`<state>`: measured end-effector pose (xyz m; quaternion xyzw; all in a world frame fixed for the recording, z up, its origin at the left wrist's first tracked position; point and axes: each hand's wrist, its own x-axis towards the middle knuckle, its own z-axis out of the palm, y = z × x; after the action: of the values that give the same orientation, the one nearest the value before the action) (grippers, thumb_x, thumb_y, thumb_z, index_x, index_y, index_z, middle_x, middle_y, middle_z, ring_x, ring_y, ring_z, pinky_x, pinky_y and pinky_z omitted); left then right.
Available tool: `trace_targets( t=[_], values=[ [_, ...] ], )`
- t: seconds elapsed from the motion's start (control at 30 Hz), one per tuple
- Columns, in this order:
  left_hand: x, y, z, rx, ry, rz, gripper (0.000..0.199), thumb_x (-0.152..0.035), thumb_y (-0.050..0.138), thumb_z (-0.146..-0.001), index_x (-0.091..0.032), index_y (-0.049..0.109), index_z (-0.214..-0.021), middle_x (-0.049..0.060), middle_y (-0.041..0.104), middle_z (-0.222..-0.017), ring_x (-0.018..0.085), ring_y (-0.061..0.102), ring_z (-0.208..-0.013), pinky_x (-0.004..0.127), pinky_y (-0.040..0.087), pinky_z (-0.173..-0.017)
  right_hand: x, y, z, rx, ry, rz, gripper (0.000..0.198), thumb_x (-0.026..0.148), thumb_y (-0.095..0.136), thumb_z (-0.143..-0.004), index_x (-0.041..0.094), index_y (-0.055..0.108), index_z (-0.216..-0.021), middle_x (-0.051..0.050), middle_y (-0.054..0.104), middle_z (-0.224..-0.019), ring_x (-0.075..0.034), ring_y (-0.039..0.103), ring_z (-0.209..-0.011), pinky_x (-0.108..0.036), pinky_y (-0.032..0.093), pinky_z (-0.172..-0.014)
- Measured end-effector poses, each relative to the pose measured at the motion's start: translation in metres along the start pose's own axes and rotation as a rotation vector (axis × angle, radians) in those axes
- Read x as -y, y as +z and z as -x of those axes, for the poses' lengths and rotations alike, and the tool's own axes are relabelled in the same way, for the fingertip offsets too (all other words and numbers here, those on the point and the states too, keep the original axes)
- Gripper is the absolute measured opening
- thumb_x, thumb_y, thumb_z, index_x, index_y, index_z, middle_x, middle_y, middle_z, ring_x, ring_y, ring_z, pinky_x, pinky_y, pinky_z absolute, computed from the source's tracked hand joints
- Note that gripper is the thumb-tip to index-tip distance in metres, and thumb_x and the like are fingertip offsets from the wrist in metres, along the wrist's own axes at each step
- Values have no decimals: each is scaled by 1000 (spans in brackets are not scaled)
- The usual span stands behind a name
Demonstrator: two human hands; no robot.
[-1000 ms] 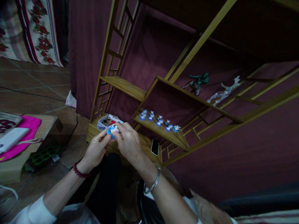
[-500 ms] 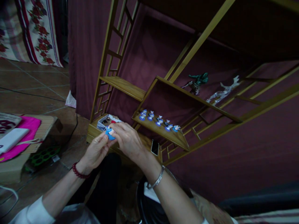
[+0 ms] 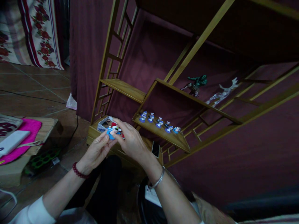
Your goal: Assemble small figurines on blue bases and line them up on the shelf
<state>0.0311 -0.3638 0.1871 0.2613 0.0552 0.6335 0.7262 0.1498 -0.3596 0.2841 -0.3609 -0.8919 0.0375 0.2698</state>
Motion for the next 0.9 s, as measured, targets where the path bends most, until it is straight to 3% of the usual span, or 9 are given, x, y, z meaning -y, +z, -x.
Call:
trace_targets(
  t=[0.27, 0.43, 0.67, 0.9],
  values=[
    [0, 0, -4, -24, -41, 37, 30, -20, 59, -78, -16, 58, -108, 7, 59, -114, 16, 52, -107, 29, 36, -98, -10, 12, 4, -85, 195, -218, 39, 24, 60, -74, 24, 52, -113, -2, 58, -110, -15, 55, -96, -28, 46, -82],
    [7, -1, -7, -27, -60, -3, 30, -19, 59, -78, -16, 58, -108, 7, 60, -112, 15, 56, -101, 29, 39, -95, -15, 16, 9, -125, 281, -189, 32, 24, 60, -74, 23, 56, -106, -1, 62, -102, -16, 55, -92, -31, 43, -83],
    [18, -1, -10, -94, -124, -34, 26, -17, 62, -75, -16, 62, -101, 6, 64, -103, 15, 59, -95, 27, 44, -90, -29, 20, 17, -191, 283, -231, 24, 21, 63, -73, 20, 63, -96, -3, 64, -96, -17, 56, -90, -30, 43, -81],
    [39, -5, -13, -158, -187, 9, 18, -15, 65, -72, -16, 66, -90, 4, 66, -94, 13, 61, -89, 23, 49, -84, -45, 10, 34, -136, 174, -241, 23, 27, 64, -74, 20, 63, -95, -2, 64, -93, -15, 55, -89, -28, 41, -82]
  ],
)
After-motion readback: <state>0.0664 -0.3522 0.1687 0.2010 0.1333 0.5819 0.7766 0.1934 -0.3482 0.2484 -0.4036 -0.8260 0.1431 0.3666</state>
